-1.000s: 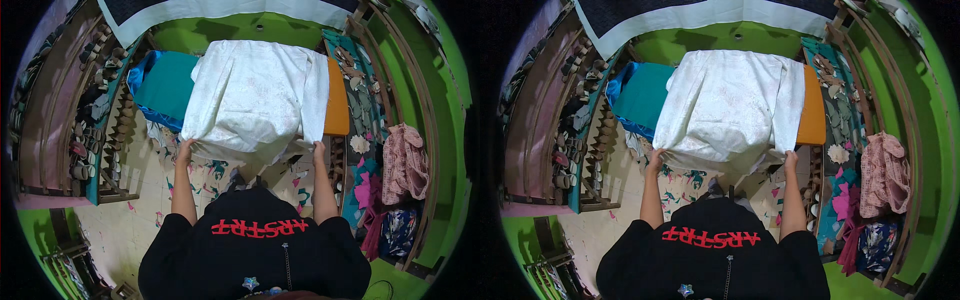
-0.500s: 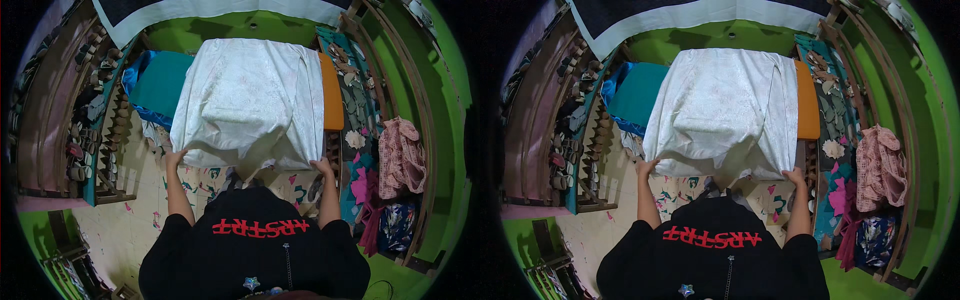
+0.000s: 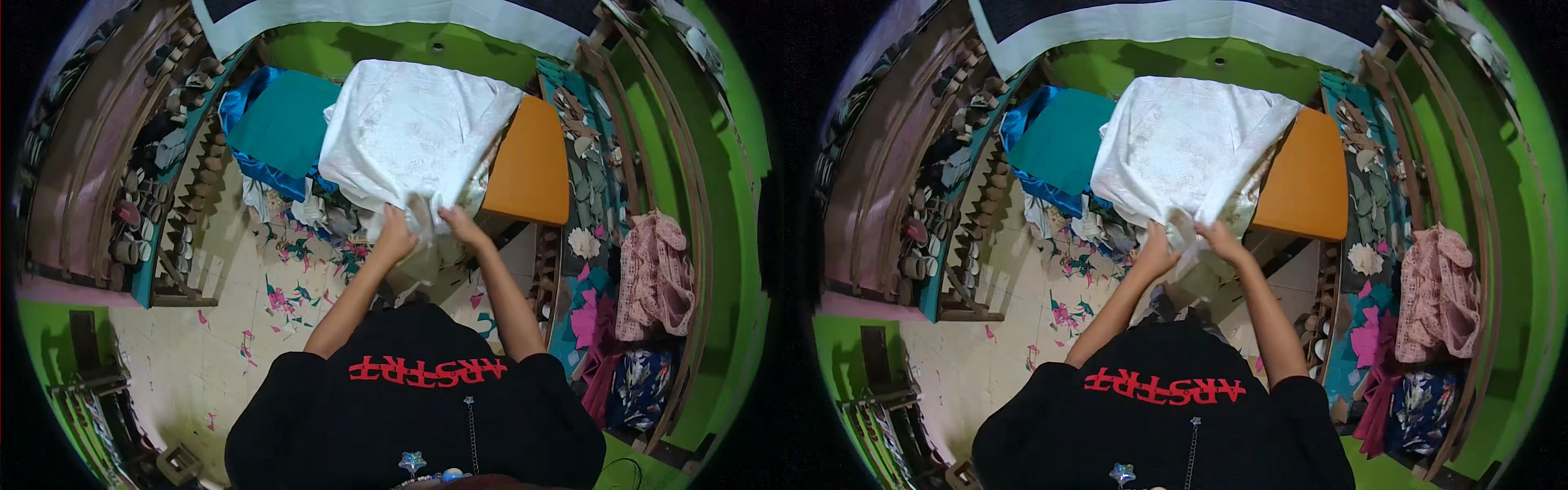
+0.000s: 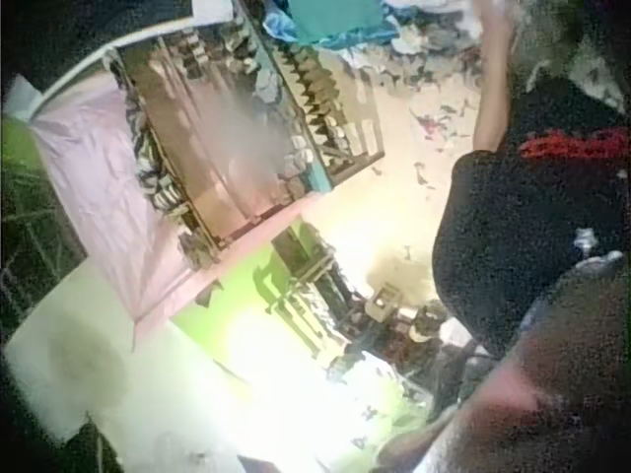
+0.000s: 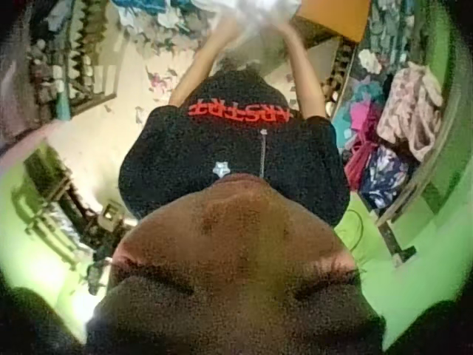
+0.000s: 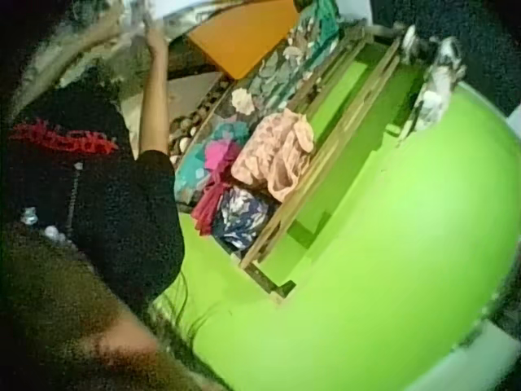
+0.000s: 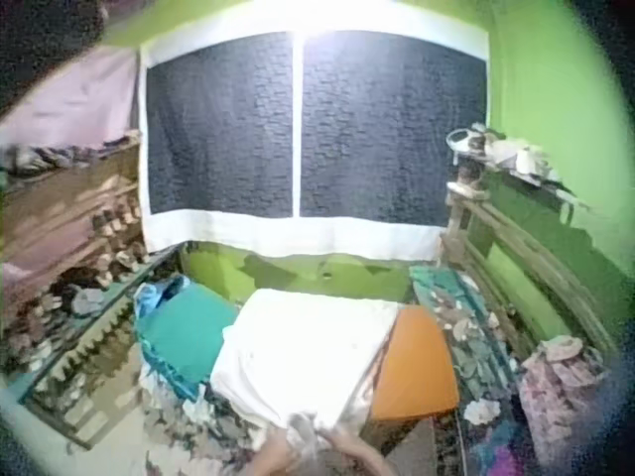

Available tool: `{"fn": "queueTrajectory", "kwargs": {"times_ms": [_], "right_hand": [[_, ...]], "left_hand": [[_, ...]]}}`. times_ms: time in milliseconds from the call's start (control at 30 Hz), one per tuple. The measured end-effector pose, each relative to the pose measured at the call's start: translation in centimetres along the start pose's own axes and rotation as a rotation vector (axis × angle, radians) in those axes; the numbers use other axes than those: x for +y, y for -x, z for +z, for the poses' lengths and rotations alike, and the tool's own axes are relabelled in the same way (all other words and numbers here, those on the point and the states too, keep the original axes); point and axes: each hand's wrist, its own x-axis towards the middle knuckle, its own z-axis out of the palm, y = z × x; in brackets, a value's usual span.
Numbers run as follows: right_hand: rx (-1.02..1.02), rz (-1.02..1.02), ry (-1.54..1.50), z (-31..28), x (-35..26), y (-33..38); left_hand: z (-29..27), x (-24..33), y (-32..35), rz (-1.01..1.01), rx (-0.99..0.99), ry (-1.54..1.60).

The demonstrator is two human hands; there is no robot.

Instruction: Fold a piece of cloth on a wooden table and place it on a shelf.

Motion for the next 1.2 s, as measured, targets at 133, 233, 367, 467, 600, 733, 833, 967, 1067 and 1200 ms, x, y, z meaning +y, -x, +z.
{"fn": "queueTrajectory", "kwargs": {"times_ms": [133,233,367,467,600,733,833,967,1067,1200], "right_hand": [[0.077,0.07,0.332,4.8,-2.7,-1.5],[0.152,0.085,0.428,4.2,-0.5,-3.7],[0.09,0.044,0.194,4.0,-1.3,-4.3],[0.052,0.007,0.098,4.8,-5.8,-3.1],[-0.077,-0.018,-0.267,4.0,-7.6,-2.4],[-0.11,0.007,-0.472,2.8,-8.3,-1.4],[0.031,-0.018,-0.447,0.8,-6.4,-1.7],[0.174,0.063,-0.306,-2.0,-4.5,-0.8],[0.104,0.011,-0.191,-3.6,-1.5,-0.9],[0.236,0.048,0.029,-4.2,-0.4,-1.1]], "left_hand": [[-0.4,1.3,1.7,0.188,-0.19,-0.115],[-0.8,-0.1,2.4,0.145,-0.047,0.106],[-2.0,-8.7,2.5,-0.114,0.03,0.718],[-1.8,-13.2,2.2,-0.291,0.312,0.58],[-0.7,-13.1,-0.3,-0.625,0.301,0.986],[-2.2,-12.3,-3.0,-0.736,0.147,1.613],[-4.4,-11.3,-4.6,-0.456,0.073,1.825],[-10.6,-9.0,-5.2,-0.56,0.152,1.73],[-13.6,-7.2,-6.6,-0.477,0.263,1.606],[-17.7,-6.1,-9.5,-0.209,0.423,1.443]]}}
